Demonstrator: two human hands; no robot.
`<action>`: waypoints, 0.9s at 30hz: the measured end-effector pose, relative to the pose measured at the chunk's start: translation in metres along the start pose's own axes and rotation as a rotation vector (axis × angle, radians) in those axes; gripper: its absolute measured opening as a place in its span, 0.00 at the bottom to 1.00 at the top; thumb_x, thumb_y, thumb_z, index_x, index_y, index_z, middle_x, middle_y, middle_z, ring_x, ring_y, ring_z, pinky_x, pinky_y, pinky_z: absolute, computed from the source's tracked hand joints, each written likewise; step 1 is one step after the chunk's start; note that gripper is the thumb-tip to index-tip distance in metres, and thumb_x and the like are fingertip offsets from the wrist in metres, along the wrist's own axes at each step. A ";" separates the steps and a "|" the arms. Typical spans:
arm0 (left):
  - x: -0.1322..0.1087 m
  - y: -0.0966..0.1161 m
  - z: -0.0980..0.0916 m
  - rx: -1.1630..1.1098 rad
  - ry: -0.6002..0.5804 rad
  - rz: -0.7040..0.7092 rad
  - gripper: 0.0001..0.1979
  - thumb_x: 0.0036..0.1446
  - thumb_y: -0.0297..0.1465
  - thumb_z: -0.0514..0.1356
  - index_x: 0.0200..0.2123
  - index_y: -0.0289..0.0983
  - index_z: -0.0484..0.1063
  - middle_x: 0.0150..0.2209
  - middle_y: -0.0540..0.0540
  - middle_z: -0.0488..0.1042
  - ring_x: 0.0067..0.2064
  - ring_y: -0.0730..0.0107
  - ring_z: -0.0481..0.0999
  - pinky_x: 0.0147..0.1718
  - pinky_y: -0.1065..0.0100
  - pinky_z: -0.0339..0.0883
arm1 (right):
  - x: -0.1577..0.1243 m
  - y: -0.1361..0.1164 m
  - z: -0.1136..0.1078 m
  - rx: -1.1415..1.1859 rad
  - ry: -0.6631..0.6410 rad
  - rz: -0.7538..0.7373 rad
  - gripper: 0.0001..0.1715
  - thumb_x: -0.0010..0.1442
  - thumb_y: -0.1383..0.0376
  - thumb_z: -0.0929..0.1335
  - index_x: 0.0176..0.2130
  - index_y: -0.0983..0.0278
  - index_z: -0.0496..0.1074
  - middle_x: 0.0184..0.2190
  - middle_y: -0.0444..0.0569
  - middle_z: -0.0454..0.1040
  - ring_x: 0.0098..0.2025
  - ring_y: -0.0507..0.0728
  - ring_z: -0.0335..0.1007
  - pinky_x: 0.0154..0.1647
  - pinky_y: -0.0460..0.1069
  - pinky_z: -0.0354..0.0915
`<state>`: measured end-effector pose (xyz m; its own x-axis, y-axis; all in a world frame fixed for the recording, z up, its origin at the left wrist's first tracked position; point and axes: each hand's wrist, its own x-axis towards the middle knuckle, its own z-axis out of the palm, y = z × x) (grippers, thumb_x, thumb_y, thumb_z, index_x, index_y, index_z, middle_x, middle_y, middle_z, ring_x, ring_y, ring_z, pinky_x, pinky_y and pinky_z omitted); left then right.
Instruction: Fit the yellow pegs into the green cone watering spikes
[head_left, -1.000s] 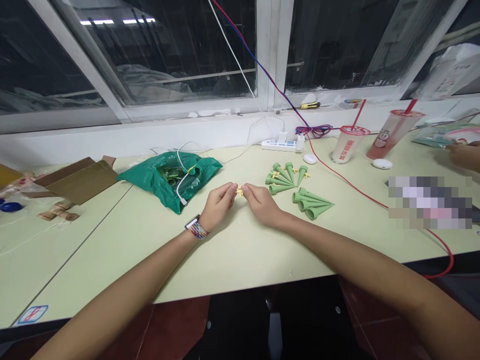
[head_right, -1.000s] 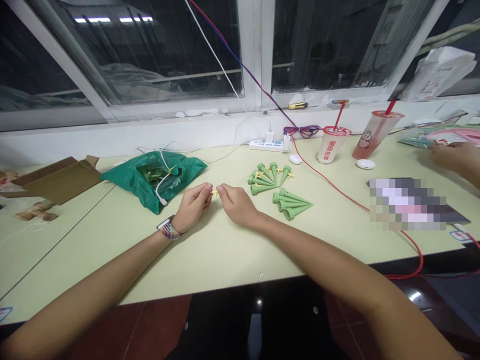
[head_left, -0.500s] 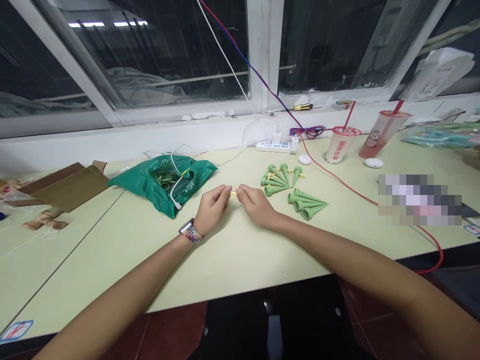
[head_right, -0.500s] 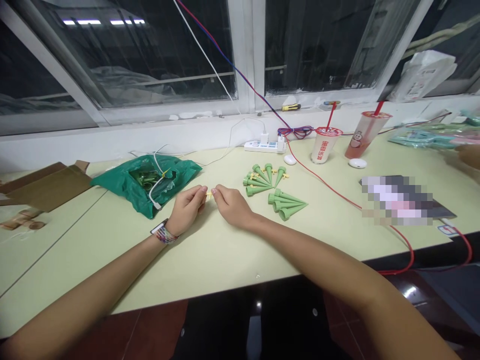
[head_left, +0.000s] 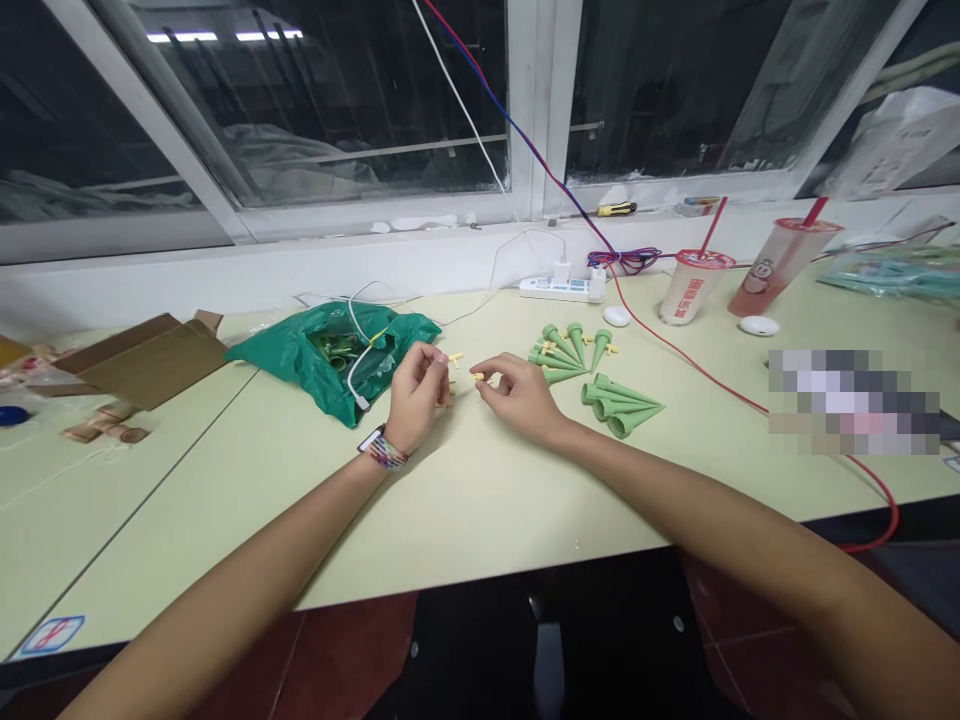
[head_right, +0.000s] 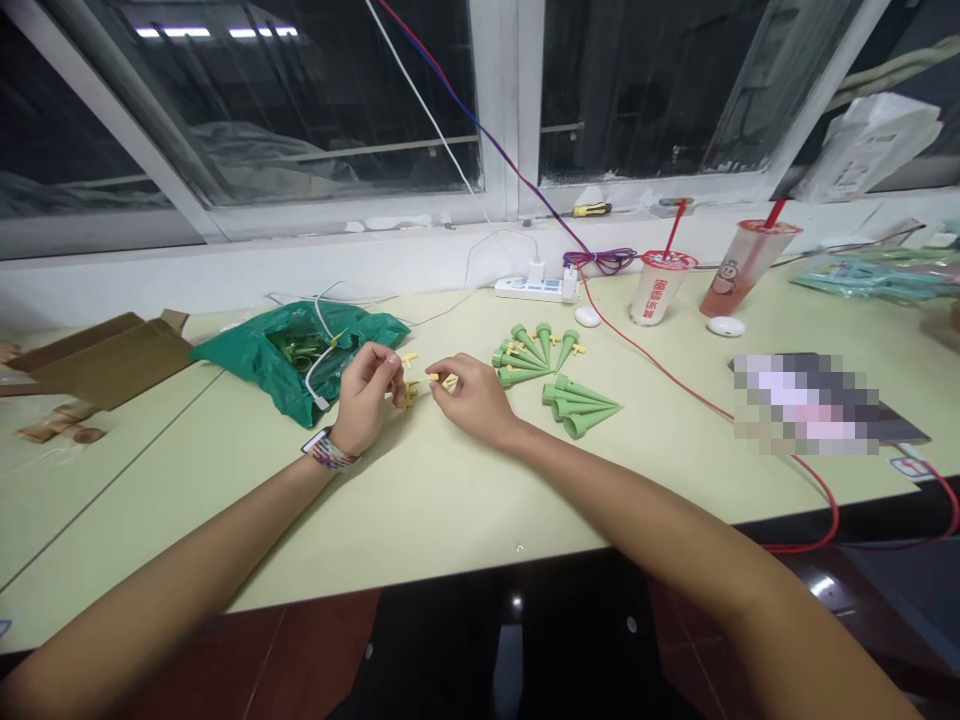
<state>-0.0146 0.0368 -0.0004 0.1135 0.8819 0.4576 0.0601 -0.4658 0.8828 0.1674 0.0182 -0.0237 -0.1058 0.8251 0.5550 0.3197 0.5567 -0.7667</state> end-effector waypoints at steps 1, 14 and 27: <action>0.002 -0.002 -0.001 -0.004 0.008 0.005 0.16 0.63 0.43 0.64 0.34 0.40 0.64 0.23 0.56 0.66 0.19 0.75 0.66 0.18 0.71 0.60 | 0.000 0.001 -0.001 -0.029 -0.012 0.001 0.10 0.62 0.68 0.70 0.43 0.62 0.80 0.41 0.45 0.78 0.25 0.49 0.64 0.35 0.48 0.63; 0.010 -0.017 -0.009 -0.035 0.018 -0.026 0.15 0.60 0.42 0.66 0.33 0.39 0.65 0.24 0.55 0.67 0.19 0.77 0.66 0.17 0.73 0.62 | -0.002 -0.009 -0.016 -0.676 -0.200 -0.030 0.15 0.64 0.68 0.65 0.46 0.63 0.78 0.46 0.51 0.74 0.35 0.55 0.71 0.34 0.50 0.58; 0.009 -0.018 -0.010 -0.027 -0.023 -0.048 0.13 0.61 0.40 0.65 0.35 0.39 0.66 0.26 0.54 0.69 0.20 0.76 0.69 0.18 0.74 0.63 | -0.001 -0.008 -0.023 -0.794 -0.513 -0.161 0.20 0.66 0.74 0.62 0.53 0.62 0.74 0.52 0.53 0.74 0.41 0.57 0.73 0.37 0.51 0.58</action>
<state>-0.0246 0.0536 -0.0111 0.1339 0.9012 0.4122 0.0388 -0.4204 0.9065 0.1862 0.0106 -0.0109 -0.5436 0.7910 0.2809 0.7902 0.5951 -0.1464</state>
